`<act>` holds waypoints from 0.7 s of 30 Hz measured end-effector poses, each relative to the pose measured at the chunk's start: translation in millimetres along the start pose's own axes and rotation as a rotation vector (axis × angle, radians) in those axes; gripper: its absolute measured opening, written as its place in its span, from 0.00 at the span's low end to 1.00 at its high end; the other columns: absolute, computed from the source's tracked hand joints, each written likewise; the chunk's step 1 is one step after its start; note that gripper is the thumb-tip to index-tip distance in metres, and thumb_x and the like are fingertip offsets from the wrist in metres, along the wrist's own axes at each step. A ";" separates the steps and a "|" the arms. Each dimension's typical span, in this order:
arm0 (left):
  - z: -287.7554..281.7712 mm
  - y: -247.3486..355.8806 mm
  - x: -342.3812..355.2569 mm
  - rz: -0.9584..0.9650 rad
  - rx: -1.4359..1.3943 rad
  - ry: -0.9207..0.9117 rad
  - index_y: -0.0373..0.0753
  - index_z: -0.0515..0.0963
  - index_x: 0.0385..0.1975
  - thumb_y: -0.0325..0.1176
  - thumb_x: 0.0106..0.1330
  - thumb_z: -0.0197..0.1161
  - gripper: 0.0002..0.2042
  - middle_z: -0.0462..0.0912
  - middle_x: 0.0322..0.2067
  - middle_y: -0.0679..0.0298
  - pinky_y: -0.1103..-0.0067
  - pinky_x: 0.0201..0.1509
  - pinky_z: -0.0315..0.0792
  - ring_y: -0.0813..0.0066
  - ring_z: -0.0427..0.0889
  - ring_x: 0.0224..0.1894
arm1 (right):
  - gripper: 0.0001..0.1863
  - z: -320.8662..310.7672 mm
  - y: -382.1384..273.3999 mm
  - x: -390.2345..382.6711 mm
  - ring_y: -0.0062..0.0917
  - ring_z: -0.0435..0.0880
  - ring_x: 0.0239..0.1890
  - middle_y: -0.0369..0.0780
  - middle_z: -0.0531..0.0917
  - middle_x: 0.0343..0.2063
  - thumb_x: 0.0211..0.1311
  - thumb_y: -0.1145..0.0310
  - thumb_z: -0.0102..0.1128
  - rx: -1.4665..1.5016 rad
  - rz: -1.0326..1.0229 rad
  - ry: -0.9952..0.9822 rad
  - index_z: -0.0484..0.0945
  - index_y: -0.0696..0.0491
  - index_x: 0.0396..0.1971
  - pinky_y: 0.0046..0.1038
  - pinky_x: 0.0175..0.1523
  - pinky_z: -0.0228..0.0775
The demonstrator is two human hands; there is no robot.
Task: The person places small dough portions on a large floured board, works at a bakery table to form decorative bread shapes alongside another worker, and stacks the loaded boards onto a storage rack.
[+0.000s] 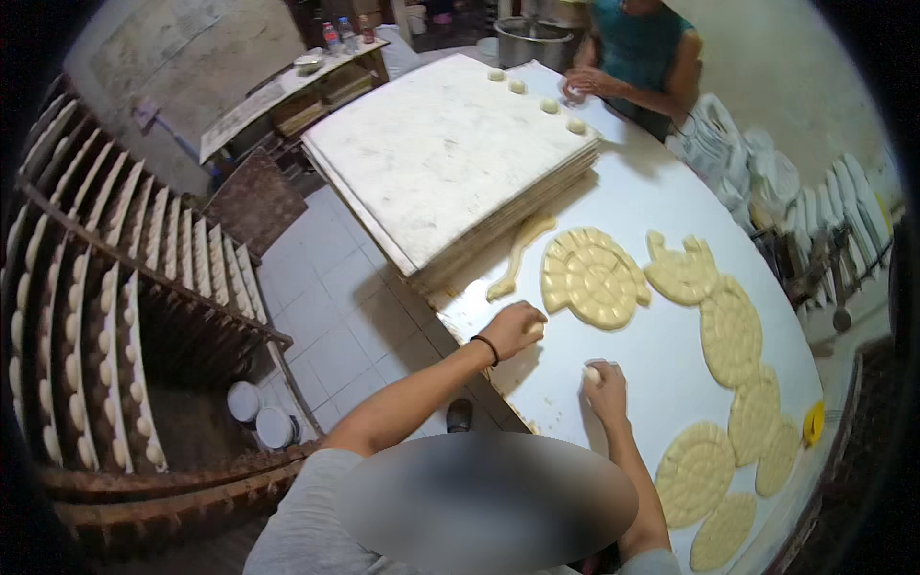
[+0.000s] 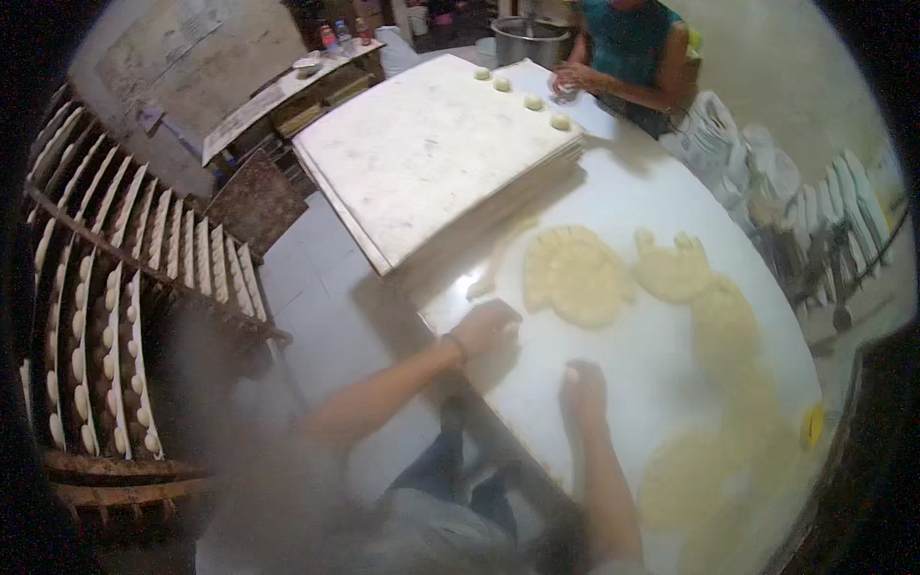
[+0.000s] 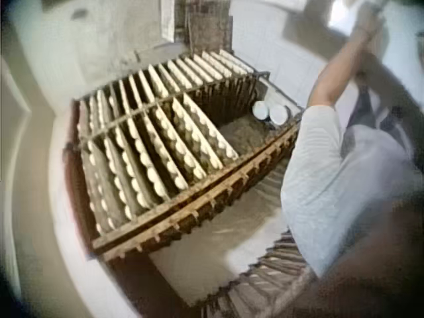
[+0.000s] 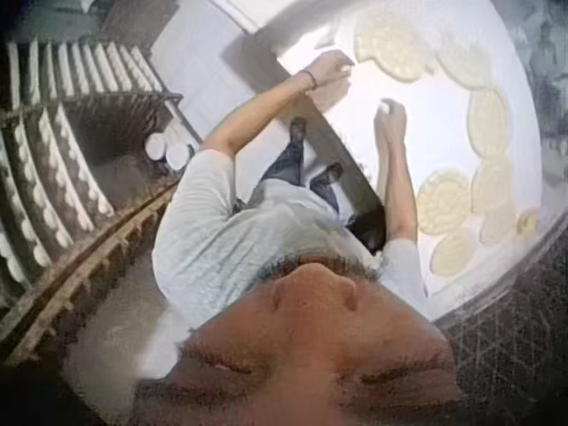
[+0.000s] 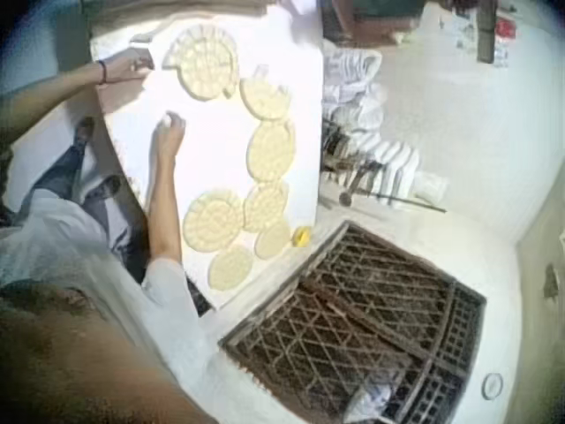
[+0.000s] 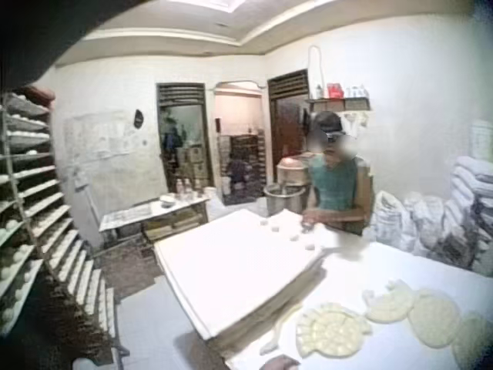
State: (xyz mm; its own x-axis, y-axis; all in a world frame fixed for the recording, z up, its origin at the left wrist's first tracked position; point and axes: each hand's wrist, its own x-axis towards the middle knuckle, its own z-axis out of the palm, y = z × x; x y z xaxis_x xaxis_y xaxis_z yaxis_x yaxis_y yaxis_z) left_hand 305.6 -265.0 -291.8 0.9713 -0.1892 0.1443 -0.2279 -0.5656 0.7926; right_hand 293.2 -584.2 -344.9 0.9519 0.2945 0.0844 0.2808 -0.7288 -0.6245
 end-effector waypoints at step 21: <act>-256.5 25.2 -34.3 -0.152 -0.261 0.622 0.34 0.77 0.61 0.33 0.74 0.66 0.19 0.82 0.57 0.57 0.71 0.64 0.74 0.68 0.80 0.58 | 0.32 118.2 -369.4 200.4 0.47 0.81 0.55 0.52 0.72 0.61 0.65 0.61 0.73 0.504 -0.303 -0.113 0.75 0.51 0.68 0.40 0.59 0.77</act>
State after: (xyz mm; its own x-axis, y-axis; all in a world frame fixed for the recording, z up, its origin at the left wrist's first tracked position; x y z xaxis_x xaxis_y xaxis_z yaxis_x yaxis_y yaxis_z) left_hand 284.1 -66.8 -124.8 0.8677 0.4164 0.2715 -0.1381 -0.3229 0.9363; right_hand 365.7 -182.9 -189.0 0.8118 0.5275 0.2506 0.4187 -0.2266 -0.8794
